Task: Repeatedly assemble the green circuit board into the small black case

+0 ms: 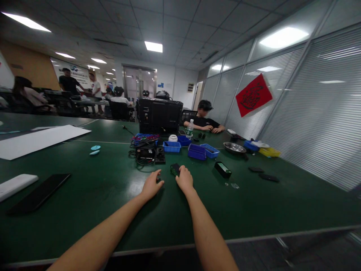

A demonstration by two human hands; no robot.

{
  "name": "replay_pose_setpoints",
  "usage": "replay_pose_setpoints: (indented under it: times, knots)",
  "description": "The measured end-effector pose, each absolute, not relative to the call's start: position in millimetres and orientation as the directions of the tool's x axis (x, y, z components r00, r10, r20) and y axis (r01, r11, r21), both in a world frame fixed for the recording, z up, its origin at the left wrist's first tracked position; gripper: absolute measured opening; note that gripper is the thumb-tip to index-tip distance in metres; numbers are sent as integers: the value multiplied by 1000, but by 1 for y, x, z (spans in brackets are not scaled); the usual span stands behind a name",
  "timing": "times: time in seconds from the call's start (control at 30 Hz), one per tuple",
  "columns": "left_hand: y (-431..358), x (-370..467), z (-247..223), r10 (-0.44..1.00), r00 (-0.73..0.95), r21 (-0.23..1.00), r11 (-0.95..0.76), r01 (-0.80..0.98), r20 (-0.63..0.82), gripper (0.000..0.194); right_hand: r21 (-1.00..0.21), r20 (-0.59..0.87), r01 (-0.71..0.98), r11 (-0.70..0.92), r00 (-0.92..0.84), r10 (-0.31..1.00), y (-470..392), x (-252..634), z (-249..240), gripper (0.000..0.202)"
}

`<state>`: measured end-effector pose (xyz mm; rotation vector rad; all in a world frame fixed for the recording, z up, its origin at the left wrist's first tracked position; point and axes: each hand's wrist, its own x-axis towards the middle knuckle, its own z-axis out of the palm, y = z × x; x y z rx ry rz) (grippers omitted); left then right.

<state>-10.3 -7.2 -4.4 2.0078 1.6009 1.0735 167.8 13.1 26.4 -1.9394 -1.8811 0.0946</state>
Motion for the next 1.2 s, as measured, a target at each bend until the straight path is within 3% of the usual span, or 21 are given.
replay_pose_setpoints:
  times: [0.17, 0.33, 0.43, 0.57, 0.67, 0.73, 0.83, 1.03, 1.1, 1.2]
  knots:
    - [-7, -11, -5, 943, 72, 684, -287, 671, 325, 55, -365, 175, 930, -43, 114, 978, 14, 172, 31, 56]
    - [-7, -11, -4, 944, 73, 680, -285, 676, 323, 54, -328, 125, 941, -89, 136, 983, 11, 169, 36, 42]
    - [-7, -11, -4, 942, 75, 681, -291, 672, 328, 54, -255, 208, 965, -66, 121, 971, 5, 159, 36, 39]
    - [-7, -10, -3, 941, 71, 678, -291, 675, 332, 54, -74, 354, 997, 28, 0, 935, -6, 141, 35, 36]
    - [-7, -11, -3, 939, 71, 679, -293, 673, 336, 54, -41, 403, 994, 100, -75, 912, -12, 130, 34, 39]
    - [-7, -11, -3, 937, 73, 681, -301, 667, 342, 53, -102, 418, 983, 154, -98, 903, -14, 127, 34, 40]
    - [-6, -12, -5, 934, 71, 680, -307, 666, 351, 53, -344, 416, 918, 199, -41, 908, -9, 133, 34, 28]
    - [-5, -11, -4, 938, 37, 708, -286, 646, 345, 48, -821, 272, 550, 154, 141, 952, 13, 154, 25, 30]
    - [-6, -10, -2, 938, 25, 718, -282, 636, 347, 51, -939, 140, 325, 111, 66, 988, 16, 152, 19, 27]
    - [-7, -10, 2, 927, -2, 702, -283, 654, 375, 59, -998, 12, 66, 24, -167, 986, 15, 142, 13, 28]
